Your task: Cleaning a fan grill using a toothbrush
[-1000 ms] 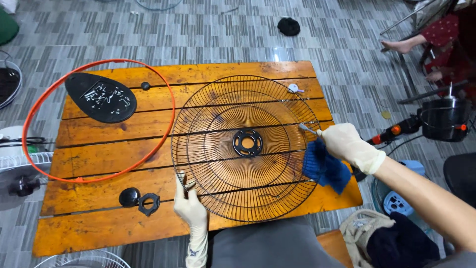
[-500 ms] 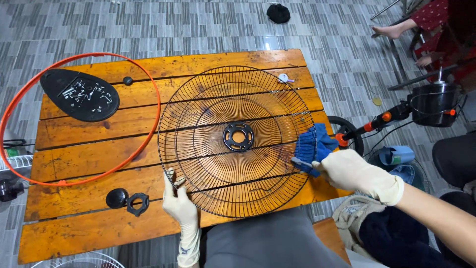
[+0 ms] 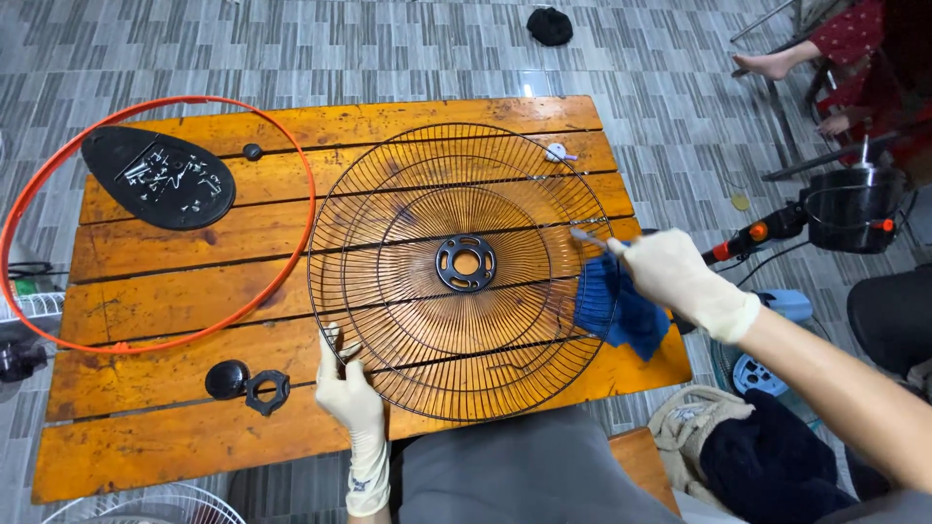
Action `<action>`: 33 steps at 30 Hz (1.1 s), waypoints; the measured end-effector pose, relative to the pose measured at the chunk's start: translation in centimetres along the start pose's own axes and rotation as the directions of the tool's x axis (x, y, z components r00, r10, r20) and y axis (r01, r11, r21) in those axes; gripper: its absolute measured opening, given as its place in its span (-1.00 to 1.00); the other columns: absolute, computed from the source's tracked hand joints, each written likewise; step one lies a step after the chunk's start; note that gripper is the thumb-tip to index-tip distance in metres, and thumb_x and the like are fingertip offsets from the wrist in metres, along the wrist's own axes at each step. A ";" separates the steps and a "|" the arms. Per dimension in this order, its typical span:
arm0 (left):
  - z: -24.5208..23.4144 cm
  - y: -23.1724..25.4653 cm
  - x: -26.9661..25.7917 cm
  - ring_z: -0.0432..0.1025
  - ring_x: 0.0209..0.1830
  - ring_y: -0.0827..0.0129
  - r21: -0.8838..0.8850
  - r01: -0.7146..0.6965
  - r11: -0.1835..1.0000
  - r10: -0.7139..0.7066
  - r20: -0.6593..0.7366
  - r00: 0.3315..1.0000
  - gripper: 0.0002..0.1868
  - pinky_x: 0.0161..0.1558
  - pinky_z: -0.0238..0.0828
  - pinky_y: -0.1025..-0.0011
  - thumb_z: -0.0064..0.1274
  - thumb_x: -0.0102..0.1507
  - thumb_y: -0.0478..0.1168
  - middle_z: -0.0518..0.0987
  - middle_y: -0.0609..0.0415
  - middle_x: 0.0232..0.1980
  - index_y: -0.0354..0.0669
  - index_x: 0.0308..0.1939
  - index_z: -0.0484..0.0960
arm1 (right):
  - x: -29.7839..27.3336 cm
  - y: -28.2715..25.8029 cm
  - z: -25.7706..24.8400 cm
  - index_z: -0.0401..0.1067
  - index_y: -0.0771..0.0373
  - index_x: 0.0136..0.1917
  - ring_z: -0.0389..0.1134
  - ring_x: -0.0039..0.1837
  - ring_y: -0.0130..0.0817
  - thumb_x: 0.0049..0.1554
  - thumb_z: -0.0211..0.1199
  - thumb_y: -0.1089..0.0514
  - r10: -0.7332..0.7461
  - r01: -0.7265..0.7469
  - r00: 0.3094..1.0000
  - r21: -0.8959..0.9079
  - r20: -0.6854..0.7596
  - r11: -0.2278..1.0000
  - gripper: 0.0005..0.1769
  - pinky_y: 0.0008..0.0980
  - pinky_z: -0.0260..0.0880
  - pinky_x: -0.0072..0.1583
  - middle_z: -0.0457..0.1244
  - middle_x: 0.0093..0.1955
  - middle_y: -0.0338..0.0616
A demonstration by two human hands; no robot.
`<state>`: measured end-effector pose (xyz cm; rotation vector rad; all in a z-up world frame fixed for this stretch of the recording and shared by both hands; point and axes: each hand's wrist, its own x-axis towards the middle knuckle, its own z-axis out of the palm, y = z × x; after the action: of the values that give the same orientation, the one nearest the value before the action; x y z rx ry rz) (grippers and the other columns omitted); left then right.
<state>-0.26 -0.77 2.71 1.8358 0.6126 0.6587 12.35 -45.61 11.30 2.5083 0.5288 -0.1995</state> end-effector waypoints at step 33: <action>0.3 -1.8 -0.1 0.52 0.07 0.16 -0.061 -0.022 0.998 0.024 0.029 0.999 -0.22 0.24 0.33 0.24 -0.05 0.09 -0.41 0.62 -0.11 0.18 -0.09 0.46 0.48 | -6.8 -1.0 -9.2 0.67 -0.09 -0.16 0.44 -0.05 -0.08 0.08 0.24 0.06 -0.219 0.234 0.968 0.127 -0.121 0.964 -0.82 -0.10 0.46 0.11 0.38 -0.18 -0.09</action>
<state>-0.37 -0.44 0.91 1.7958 0.5470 0.6573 6.00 -41.97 20.16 2.6017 0.8755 -0.1963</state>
